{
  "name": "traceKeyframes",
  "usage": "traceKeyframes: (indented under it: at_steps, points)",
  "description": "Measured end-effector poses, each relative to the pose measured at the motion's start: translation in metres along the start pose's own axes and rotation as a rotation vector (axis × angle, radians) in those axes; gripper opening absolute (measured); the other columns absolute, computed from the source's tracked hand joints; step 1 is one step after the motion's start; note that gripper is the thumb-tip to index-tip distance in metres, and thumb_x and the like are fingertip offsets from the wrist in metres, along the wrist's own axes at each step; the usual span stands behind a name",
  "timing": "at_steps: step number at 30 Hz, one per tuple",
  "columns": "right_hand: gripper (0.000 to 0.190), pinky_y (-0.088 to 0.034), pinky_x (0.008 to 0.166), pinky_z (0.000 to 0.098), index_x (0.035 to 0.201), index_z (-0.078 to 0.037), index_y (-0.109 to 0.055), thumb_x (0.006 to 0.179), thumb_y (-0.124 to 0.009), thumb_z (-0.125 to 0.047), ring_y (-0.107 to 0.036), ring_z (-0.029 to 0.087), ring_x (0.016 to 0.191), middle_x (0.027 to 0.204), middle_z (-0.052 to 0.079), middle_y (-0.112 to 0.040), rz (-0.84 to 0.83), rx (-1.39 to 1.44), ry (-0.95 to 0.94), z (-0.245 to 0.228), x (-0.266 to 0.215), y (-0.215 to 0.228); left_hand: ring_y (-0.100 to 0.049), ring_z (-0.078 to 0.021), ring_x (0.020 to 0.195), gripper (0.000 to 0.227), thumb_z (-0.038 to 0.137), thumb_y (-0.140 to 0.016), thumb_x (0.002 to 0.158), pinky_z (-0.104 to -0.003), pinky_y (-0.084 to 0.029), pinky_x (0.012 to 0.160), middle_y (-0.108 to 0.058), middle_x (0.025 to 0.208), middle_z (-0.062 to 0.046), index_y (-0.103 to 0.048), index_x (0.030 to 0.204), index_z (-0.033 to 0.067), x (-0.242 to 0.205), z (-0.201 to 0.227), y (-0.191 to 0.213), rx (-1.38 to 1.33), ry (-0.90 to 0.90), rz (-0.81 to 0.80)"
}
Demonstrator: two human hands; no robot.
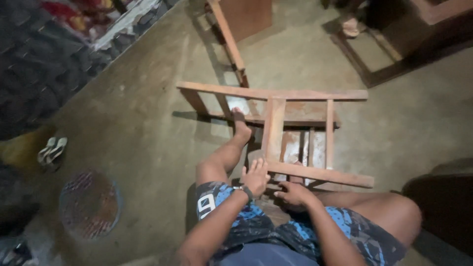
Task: The person sands the wooden surfaces of a small stool using a piece of sandpaper held in their hand, moving it back and forth over the legs and frame.
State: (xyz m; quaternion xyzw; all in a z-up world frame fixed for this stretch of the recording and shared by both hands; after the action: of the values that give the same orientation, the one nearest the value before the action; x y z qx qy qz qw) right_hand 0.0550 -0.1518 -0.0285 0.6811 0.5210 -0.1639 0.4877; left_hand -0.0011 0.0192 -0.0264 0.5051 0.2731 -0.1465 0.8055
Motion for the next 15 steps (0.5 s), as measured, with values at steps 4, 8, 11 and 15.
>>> traceKeyframes:
  at_steps: [4,8,11,15]
  points:
    - [0.062,-0.046,0.114,0.0484,0.145,-0.022,-0.058,0.093,-0.061,-0.054,-0.058,0.039,0.135,0.138,0.022,-0.065,0.042,0.064,-0.054,0.022,0.006,-0.015,-0.001,-0.0257,0.162,0.058,0.036,-0.015,0.112,-0.065,-0.005,0.124,-0.003,0.176,-0.003,-0.009,0.167,0.0194,0.096,-0.025,-0.003,0.012,0.040,0.067]
    - [0.062,-0.047,0.113,0.0468,0.144,-0.024,-0.059,0.093,-0.058,-0.057,-0.059,0.037,0.134,0.138,0.020,-0.066,0.061,0.044,-0.091,0.028,0.001,-0.015,-0.010,-0.0193,0.157,0.056,0.043,-0.024,0.110,-0.071,-0.020,0.117,-0.008,0.172,0.004,-0.023,0.164,0.0315,0.154,-0.028,0.038,0.138,0.062,0.060]
    - [0.061,-0.048,0.112,0.0445,0.141,-0.029,-0.062,0.091,-0.059,-0.064,-0.060,0.033,0.134,0.137,0.015,-0.068,0.071,0.023,-0.121,0.045,0.009,-0.022,-0.021,-0.0201,0.152,0.055,0.044,-0.027,0.107,-0.069,-0.024,0.114,-0.021,0.163,0.000,-0.024,0.160,0.0307,0.189,-0.044,0.028,0.130,0.054,0.079]
    - [0.061,-0.046,0.115,0.0484,0.144,-0.018,-0.059,0.095,-0.058,-0.055,-0.057,0.040,0.136,0.140,0.023,-0.063,0.047,0.075,-0.072,0.024,0.000,-0.010,-0.016,-0.0195,0.155,0.057,0.041,-0.028,0.108,-0.064,-0.031,0.112,-0.015,0.170,-0.001,-0.020,0.162,0.0270,0.127,-0.030,0.007,0.067,0.035,0.119]
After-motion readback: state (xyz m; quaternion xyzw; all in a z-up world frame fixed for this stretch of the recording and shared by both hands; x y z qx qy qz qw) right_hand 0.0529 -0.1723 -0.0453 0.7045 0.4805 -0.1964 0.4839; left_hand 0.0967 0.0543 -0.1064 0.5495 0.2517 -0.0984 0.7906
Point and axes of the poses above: each hand's wrist, its own x-axis towards the middle knuckle, its own y-axis out of the back of the hand, z = x × y, the point moved 3 cm from there along x, towards the middle knuckle
